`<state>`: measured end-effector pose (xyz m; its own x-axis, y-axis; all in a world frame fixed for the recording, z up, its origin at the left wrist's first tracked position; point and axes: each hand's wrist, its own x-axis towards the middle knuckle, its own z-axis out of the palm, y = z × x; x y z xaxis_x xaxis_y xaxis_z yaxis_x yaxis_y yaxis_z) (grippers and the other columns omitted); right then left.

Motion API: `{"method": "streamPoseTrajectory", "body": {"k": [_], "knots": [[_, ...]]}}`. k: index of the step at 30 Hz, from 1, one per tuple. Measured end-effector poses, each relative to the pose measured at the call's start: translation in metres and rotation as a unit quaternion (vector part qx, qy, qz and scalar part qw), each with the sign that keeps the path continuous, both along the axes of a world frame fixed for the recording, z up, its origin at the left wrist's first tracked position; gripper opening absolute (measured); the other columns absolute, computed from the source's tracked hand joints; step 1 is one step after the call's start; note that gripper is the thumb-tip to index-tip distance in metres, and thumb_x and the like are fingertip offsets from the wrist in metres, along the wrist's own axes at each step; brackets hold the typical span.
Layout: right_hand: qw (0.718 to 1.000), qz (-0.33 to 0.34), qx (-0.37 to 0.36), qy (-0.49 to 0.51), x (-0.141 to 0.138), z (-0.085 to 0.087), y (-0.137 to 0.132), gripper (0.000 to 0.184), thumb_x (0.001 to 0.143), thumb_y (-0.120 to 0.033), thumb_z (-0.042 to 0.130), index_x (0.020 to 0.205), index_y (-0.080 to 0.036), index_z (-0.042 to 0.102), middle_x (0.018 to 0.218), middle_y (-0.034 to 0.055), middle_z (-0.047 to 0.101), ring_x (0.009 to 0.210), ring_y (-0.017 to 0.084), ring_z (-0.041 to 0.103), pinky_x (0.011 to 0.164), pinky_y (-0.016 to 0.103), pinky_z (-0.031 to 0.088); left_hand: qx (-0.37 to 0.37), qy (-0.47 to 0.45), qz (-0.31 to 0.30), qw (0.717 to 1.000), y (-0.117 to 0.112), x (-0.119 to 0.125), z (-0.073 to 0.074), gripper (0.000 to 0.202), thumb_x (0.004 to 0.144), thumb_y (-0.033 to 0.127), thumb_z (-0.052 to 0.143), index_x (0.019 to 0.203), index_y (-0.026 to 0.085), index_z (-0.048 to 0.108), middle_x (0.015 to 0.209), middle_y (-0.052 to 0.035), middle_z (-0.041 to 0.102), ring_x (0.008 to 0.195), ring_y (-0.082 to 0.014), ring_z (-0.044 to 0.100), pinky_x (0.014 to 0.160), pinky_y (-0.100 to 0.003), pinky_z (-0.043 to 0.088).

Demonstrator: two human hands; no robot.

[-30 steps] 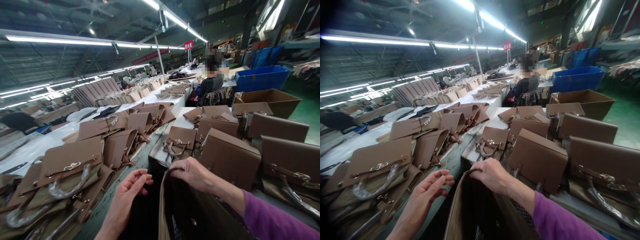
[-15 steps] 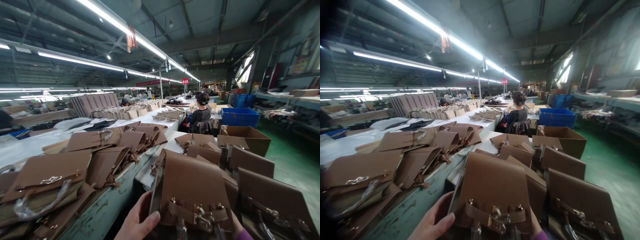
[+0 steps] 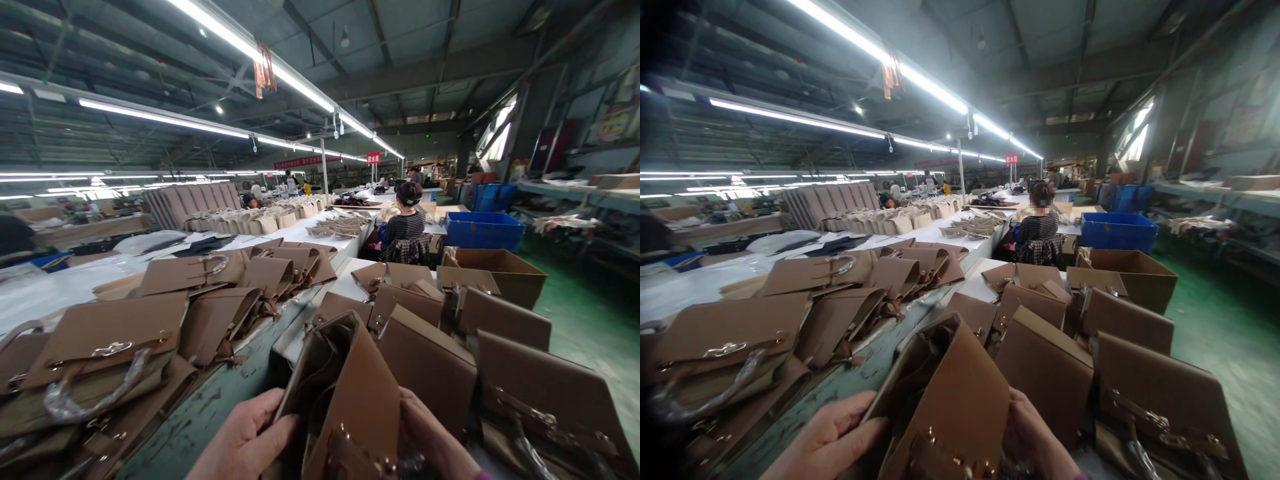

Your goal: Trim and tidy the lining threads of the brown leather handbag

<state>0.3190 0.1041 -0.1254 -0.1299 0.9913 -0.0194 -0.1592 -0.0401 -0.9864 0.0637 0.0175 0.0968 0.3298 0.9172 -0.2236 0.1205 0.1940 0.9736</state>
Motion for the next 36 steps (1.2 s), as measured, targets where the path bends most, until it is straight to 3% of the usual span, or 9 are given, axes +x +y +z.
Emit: {"method": "streamPoseTrajectory", "body": {"k": [4,7,10,12,14,17,24,33,36], "knots": [[0.998,-0.047,0.009,-0.051,0.024,0.048,0.026,0.039,0.078,-0.053,0.062,0.099,-0.021,0.064,0.097,0.0091,0.069,0.089,0.026,0.067,0.069,0.037,0.054,-0.035,0.095,-0.037,0.994,0.008,-0.016,0.014,0.026,0.075,0.041,0.066,0.076,0.015,0.064,0.066,0.0008,0.058,0.063,-0.0156,0.053,0.057,-0.021,0.040],[0.981,-0.050,0.147,-0.120,0.028,0.101,0.024,0.029,0.084,-0.045,0.060,0.100,-0.022,0.065,0.103,0.0081,0.066,0.099,0.022,0.061,0.088,0.037,0.048,-0.075,0.166,-0.071,0.981,0.018,-0.012,0.006,0.017,0.070,0.031,0.063,0.068,0.015,0.061,0.061,0.0023,0.054,0.055,-0.0121,0.045,0.050,-0.019,0.032],[0.906,0.092,0.343,-0.232,0.006,0.146,0.009,0.019,0.087,-0.037,0.061,0.099,-0.024,0.069,0.115,0.0065,0.060,0.112,0.020,0.053,0.099,0.035,0.041,-0.102,0.174,-0.114,0.973,0.025,0.001,-0.010,0.015,0.068,0.026,0.059,0.073,0.013,0.065,0.063,0.0012,0.056,0.055,-0.0122,0.044,0.050,-0.019,0.031],[0.848,0.188,0.405,-0.286,-0.012,0.160,0.000,0.021,0.081,-0.039,0.068,0.097,-0.024,0.070,0.123,0.0050,0.057,0.120,0.021,0.046,0.104,0.035,0.037,-0.076,0.184,-0.134,0.971,0.028,0.007,-0.019,0.017,0.069,0.023,0.058,0.077,0.012,0.068,0.064,0.0021,0.053,0.059,-0.0125,0.043,0.053,-0.020,0.033],[0.814,0.257,0.411,-0.321,-0.026,0.158,-0.004,0.026,0.076,-0.044,0.072,0.092,-0.023,0.071,0.123,0.0040,0.057,0.121,0.021,0.045,0.104,0.034,0.037,-0.048,0.210,-0.143,0.966,0.029,0.008,-0.025,0.018,0.071,0.022,0.055,0.079,0.012,0.068,0.064,0.0033,0.050,0.062,-0.0129,0.042,0.056,-0.020,0.033],[0.809,0.297,0.358,-0.358,-0.033,0.143,-0.001,0.026,0.074,-0.045,0.073,0.083,-0.021,0.070,0.119,0.0030,0.059,0.114,0.020,0.050,0.099,0.032,0.041,-0.031,0.264,-0.145,0.953,0.028,0.006,-0.030,0.019,0.074,0.022,0.051,0.078,0.013,0.066,0.062,0.0043,0.046,0.061,-0.0129,0.040,0.053,-0.020,0.031],[0.832,0.272,0.271,-0.400,-0.018,0.138,-0.003,0.002,0.079,-0.021,0.068,0.080,-0.019,0.069,0.106,0.0014,0.064,0.096,0.015,0.061,0.085,0.025,0.046,0.010,0.393,-0.163,0.905,0.021,-0.003,-0.024,0.020,0.079,0.024,0.046,0.062,0.017,0.054,0.058,0.0052,0.043,0.058,-0.0123,0.039,0.051,-0.020,0.027],[0.900,0.252,0.264,-0.239,-0.028,0.127,-0.017,0.012,0.078,-0.029,0.072,0.073,-0.019,0.066,0.121,0.0033,0.063,0.115,0.017,0.057,0.096,0.027,0.045,-0.020,0.350,-0.158,0.923,0.012,-0.017,-0.027,0.026,0.079,0.039,0.054,0.067,0.017,0.063,0.056,0.0036,0.054,0.052,-0.0125,0.046,0.048,-0.018,0.031],[0.901,0.259,0.256,-0.234,-0.035,0.130,-0.014,0.013,0.078,-0.026,0.072,0.071,-0.018,0.063,0.120,0.0037,0.065,0.113,0.018,0.058,0.094,0.027,0.045,-0.035,0.341,-0.134,0.930,0.007,-0.018,-0.028,0.029,0.079,0.042,0.055,0.072,0.017,0.067,0.060,0.0015,0.060,0.056,-0.0143,0.053,0.050,-0.018,0.035]]}}
